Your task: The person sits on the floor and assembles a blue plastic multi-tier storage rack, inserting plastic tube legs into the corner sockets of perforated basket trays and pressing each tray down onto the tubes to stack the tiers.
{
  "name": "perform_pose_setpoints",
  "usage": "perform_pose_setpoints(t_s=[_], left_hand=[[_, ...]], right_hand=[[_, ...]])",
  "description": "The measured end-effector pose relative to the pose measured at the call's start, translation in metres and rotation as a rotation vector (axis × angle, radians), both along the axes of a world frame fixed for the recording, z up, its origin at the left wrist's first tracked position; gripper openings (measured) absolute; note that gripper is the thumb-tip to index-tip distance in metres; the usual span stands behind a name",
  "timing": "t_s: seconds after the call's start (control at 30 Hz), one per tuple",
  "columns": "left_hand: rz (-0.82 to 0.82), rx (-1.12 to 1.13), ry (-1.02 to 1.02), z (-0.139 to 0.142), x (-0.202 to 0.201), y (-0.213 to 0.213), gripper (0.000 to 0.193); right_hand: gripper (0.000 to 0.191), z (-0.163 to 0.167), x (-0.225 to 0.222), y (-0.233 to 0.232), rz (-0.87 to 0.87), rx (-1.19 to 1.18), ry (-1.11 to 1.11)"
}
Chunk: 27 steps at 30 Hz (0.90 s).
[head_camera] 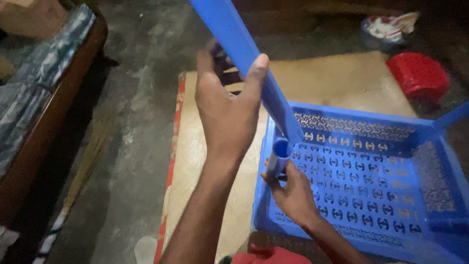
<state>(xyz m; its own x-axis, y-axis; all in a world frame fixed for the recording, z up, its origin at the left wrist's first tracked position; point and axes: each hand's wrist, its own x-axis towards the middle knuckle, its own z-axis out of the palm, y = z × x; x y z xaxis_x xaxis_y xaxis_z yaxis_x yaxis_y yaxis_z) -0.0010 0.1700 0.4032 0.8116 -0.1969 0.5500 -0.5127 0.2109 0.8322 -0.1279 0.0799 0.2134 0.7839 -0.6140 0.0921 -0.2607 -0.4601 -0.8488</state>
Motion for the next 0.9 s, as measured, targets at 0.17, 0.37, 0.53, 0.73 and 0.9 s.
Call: perform_pose_setpoints(t_s=[0.17,0.37,0.53,0.73,0.9], left_hand=[[0.066,0.035,0.003,-0.006,-0.011,-0.024,0.056],[0.154,0.047,0.072,-0.008,-0.021,-0.011,0.056],[0.081,0.029,0.146,0.009,-0.016,0.001,0.055],[0.006,0.049,0.171,0.003,0.003,-0.003,0.045],[-0.122,0.063,0.193,-0.009,0.032,-0.022,0.050]], right_hand=[[0.039,0.003,-0.005,-0.014,0.055,0.070,0.107],[0.049,0.011,-0.011,-0.009,0.113,-0.001,0.121],[0.051,0.018,-0.010,-0.010,0.099,-0.019,0.122],[0.049,0.006,-0.012,-0.007,0.025,-0.062,0.088],[0.042,-0.008,-0.010,-0.012,-0.085,0.014,0.087]])
